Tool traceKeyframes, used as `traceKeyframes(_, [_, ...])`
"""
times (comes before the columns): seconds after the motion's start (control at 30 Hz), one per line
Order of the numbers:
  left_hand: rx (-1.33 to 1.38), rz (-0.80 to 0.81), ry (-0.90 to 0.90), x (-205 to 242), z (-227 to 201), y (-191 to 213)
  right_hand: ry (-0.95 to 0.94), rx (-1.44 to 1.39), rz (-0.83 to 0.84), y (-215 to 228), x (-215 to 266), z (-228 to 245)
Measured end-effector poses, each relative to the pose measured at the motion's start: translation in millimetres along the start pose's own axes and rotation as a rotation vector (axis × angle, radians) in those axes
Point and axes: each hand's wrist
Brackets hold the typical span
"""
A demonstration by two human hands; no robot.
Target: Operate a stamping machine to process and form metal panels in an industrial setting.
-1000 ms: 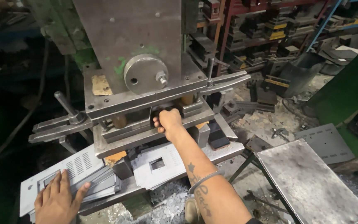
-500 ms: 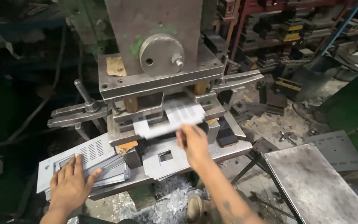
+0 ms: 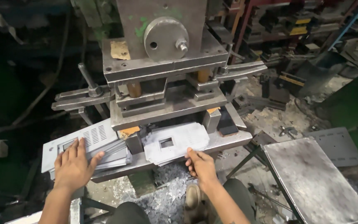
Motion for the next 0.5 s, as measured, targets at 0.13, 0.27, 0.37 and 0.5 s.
traceKeyframes(0.13, [0.018, 0.028, 0.012, -1, -2, 4, 0.051, 0.096, -0.018, 21, 31, 7])
traceKeyframes(0.27, [0.022, 0.021, -0.003, 0, -2, 5, 0.171, 0.216, -0.219, 85, 83, 1])
traceKeyframes(0.37, [0.051, 0.006, -0.019, 1, -6, 11, 0.372, 0.662, -0.448, 197, -178, -263])
traceKeyframes(0.5, [0.036, -0.022, -0.013, 4, -7, 11, 0.696, 1.346, -0.742, 263, -330, -422])
Point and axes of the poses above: each hand's wrist, its own x-axis away from the middle knuckle, its own y-axis out of the back of the hand, z = x × y, and after that the axes turned 4 degrees about -y, right-handed
